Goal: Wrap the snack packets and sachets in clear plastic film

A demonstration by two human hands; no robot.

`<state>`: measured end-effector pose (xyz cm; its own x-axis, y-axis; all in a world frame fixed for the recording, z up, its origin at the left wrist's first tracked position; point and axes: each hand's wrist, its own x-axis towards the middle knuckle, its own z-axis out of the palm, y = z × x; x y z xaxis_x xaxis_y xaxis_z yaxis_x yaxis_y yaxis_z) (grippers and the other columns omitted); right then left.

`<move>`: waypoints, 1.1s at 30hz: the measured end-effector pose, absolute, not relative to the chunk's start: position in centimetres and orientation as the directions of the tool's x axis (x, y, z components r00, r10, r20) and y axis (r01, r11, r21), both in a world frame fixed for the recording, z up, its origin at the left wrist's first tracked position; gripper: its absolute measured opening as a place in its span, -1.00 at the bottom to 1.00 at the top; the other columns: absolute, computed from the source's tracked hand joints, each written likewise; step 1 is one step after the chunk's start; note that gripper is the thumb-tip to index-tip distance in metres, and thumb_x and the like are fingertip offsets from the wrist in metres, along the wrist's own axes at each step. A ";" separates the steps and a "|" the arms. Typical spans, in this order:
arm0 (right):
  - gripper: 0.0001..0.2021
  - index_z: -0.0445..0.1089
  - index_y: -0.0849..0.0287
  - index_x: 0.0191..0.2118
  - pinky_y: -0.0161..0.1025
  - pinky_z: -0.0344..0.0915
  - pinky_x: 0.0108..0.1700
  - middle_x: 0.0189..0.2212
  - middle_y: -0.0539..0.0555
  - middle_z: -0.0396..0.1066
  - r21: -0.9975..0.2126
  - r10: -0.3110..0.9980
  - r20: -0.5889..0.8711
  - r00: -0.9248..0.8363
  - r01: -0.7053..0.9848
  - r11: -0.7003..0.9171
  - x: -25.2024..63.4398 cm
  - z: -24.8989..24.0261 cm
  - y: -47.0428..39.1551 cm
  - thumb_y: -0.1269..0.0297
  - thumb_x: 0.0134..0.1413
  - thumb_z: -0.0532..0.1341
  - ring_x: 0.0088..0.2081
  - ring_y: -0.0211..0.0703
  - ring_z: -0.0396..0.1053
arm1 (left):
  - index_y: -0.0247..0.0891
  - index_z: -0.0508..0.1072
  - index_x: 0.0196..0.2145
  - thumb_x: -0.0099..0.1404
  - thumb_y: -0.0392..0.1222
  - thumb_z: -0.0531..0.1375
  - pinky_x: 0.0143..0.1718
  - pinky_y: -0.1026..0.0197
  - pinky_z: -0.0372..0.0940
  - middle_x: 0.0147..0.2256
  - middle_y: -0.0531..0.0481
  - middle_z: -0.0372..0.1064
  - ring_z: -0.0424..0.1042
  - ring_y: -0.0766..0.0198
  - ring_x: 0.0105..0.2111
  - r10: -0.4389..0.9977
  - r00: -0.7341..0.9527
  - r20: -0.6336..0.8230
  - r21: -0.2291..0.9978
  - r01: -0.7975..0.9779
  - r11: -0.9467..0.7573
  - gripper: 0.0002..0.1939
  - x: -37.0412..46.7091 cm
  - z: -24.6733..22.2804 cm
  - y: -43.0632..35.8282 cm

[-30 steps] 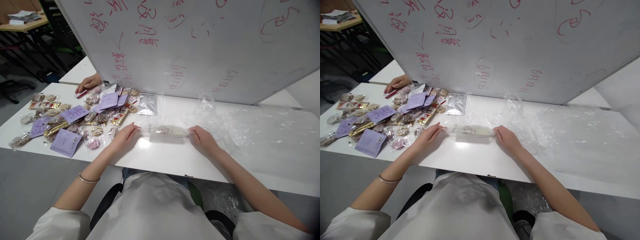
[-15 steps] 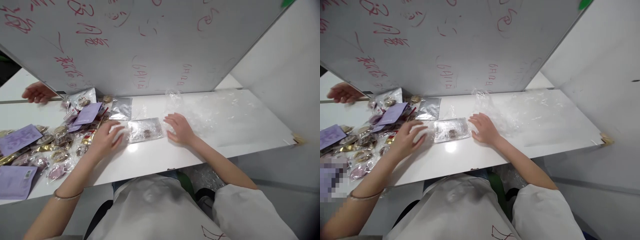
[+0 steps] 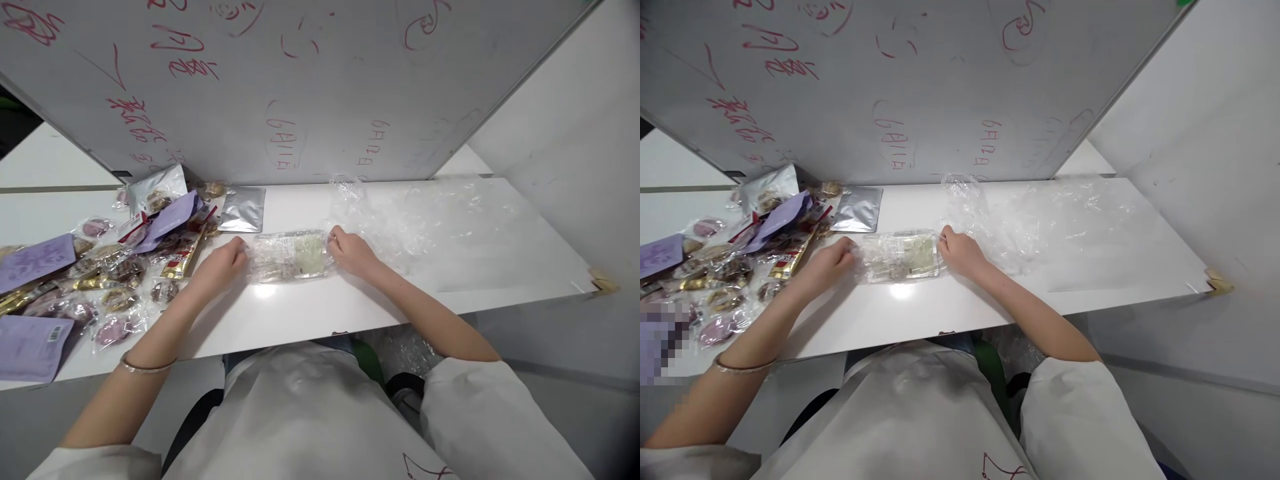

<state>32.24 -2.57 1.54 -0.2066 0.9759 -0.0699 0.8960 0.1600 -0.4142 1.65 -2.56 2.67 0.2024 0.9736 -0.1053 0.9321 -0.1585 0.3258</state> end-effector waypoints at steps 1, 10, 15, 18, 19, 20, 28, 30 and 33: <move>-0.77 0.28 0.19 -0.10 -0.19 0.23 -0.34 -0.43 0.10 0.42 -0.356 0.983 -0.111 -0.145 0.929 0.097 31.8 1.5 -2.6 0.22 0.28 -0.03 -0.47 -0.11 0.33 | -0.28 0.36 -0.08 0.33 -0.16 -0.03 -0.42 0.13 0.24 -0.30 -0.16 0.41 0.41 0.08 -0.43 0.974 0.182 -0.134 0.278 0.950 -0.139 -0.71 2.2 2.3 -2.5; -0.30 -0.07 0.17 0.38 0.22 0.02 0.30 0.32 0.31 0.07 -0.257 0.757 0.253 -0.603 0.712 0.653 32.6 1.7 -5.3 0.24 0.15 0.14 0.35 0.20 0.00 | -0.19 0.30 0.14 0.29 -0.28 0.09 0.11 -0.17 0.23 0.12 -0.29 0.28 0.27 -0.11 0.14 0.805 0.444 0.392 0.173 0.824 -0.539 -0.54 2.2 2.6 -6.0; -0.19 -0.16 0.17 0.42 0.31 -0.02 0.31 0.41 0.34 -0.17 -0.243 0.755 0.121 -0.645 0.718 0.652 29.7 -0.2 -6.2 0.10 0.16 0.19 0.41 0.34 -0.25 | -0.39 0.30 0.17 0.42 -0.05 0.01 0.19 -0.21 0.18 0.09 -0.37 0.36 0.25 -0.18 0.19 0.908 0.352 0.229 0.324 0.852 -0.412 -0.52 4.1 0.8 -9.4; -0.26 -0.08 0.17 0.41 0.30 0.22 0.20 0.36 0.37 0.00 -0.166 0.810 0.117 -0.574 0.793 0.586 27.7 -1.4 -4.9 0.27 0.17 0.18 0.36 0.42 -0.04 | -0.45 0.13 0.29 0.41 0.11 0.02 0.30 -0.31 -0.05 0.29 -0.45 0.07 -0.06 -0.26 0.35 0.973 0.170 0.157 0.472 0.852 -0.225 -0.32 5.4 -0.8 -9.7; -0.29 -0.06 0.15 0.41 0.28 0.31 0.13 0.34 0.37 0.06 -0.141 0.817 0.115 -0.565 0.805 0.576 27.2 -1.5 -4.4 0.32 0.18 0.16 0.32 0.43 0.04 | -0.42 0.10 0.31 0.40 0.15 0.02 0.31 -0.33 -0.10 0.33 -0.45 -0.02 -0.14 -0.27 0.37 0.984 0.127 0.125 0.538 0.824 -0.175 -0.29 5.5 -1.0 -9.5; -0.33 -0.04 0.14 0.41 0.25 0.40 0.04 0.32 0.37 0.11 -0.120 0.821 0.116 -0.559 0.813 0.570 26.9 -1.6 -4.0 0.36 0.21 0.12 0.29 0.42 0.11 | -0.38 0.09 0.31 0.40 0.19 0.02 0.31 -0.34 -0.13 0.36 -0.43 -0.09 -0.20 -0.26 0.39 0.993 0.085 0.087 0.609 0.784 -0.120 -0.27 5.6 -1.0 -9.3; -0.47 0.10 0.02 0.37 0.12 0.43 0.09 0.29 0.14 0.19 -0.178 0.696 0.380 -0.610 0.690 0.702 26.6 -0.1 -4.2 0.43 0.35 -0.09 0.31 0.20 0.12 | -0.22 0.32 0.14 0.27 0.13 0.24 0.23 -0.06 0.17 0.23 -0.23 0.25 0.19 -0.07 0.27 0.980 -0.089 -0.177 0.984 -0.021 0.176 -0.42 5.9 2.5 -7.9; -0.44 0.02 -0.02 0.40 0.11 0.37 0.18 0.31 0.09 0.16 -0.199 0.631 0.455 -0.628 0.619 0.760 26.3 0.5 -5.0 0.45 0.35 -0.09 0.36 0.12 0.01 | -0.28 0.41 0.04 0.20 0.04 0.33 0.14 0.01 0.28 0.08 -0.21 0.42 0.37 -0.03 0.13 0.980 -0.036 -0.198 0.943 -0.280 0.180 -0.47 6.4 3.2 -8.4; -0.30 -0.29 -0.02 0.46 0.19 0.16 0.31 0.38 0.09 0.00 -0.253 0.599 0.505 -0.621 0.557 0.791 25.9 1.8 -6.3 0.51 0.29 -0.09 0.41 0.03 -0.15 | -0.33 0.49 -0.04 0.09 -0.05 0.41 0.04 0.01 0.36 -0.06 -0.20 0.52 0.49 -0.02 -0.02 0.971 0.005 -0.238 0.837 -0.507 0.207 -0.48 6.7 3.8 -9.3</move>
